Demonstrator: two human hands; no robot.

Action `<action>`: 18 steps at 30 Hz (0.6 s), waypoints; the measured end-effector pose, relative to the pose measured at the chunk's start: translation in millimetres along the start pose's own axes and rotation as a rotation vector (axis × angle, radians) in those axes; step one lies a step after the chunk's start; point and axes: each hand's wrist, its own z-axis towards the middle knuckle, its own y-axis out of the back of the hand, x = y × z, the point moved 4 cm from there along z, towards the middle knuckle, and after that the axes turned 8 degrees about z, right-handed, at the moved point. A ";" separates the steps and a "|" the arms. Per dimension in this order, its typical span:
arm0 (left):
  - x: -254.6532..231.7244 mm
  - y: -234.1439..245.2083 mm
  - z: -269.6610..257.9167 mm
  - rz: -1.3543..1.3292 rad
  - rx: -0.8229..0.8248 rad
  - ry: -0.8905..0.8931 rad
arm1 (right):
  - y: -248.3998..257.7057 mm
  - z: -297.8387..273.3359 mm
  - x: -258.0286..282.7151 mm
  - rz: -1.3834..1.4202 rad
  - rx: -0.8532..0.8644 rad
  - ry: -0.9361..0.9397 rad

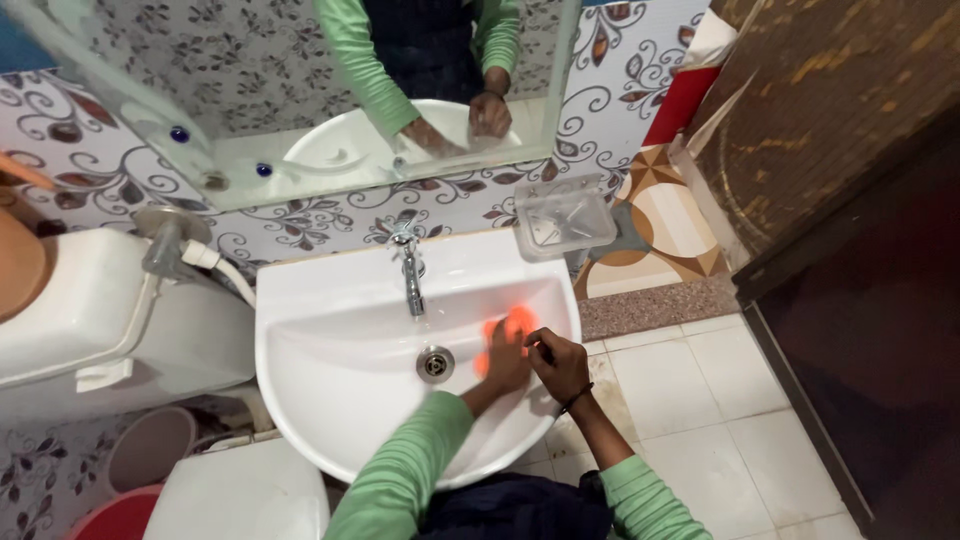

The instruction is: The person scrubs the interior basin of a white bathroom sink using an orange cloth. They wipe the surface in circular and back-and-forth motions, covering the bottom and sides of the basin. The person also wipes the chrome faucet and the drain area. The sink is rinsed with water from the tap during the process.

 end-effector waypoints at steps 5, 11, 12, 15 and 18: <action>-39.6 -1.8 21.2 -0.160 -0.065 -0.513 | 3.8 -3.5 -10.0 0.126 -0.084 -0.097; -19.3 24.6 19.8 0.256 0.148 -0.410 | 2.0 0.5 -13.1 0.079 -0.058 -0.126; -13.9 37.1 13.2 0.301 0.177 -0.376 | 1.7 0.4 -12.1 0.085 -0.053 -0.113; 11.1 81.4 -4.5 0.547 0.375 -0.148 | 1.4 3.2 -6.7 0.065 -0.042 -0.091; 52.8 125.7 -25.9 0.767 0.511 -0.001 | -0.8 3.3 -1.4 -0.002 -0.028 -0.101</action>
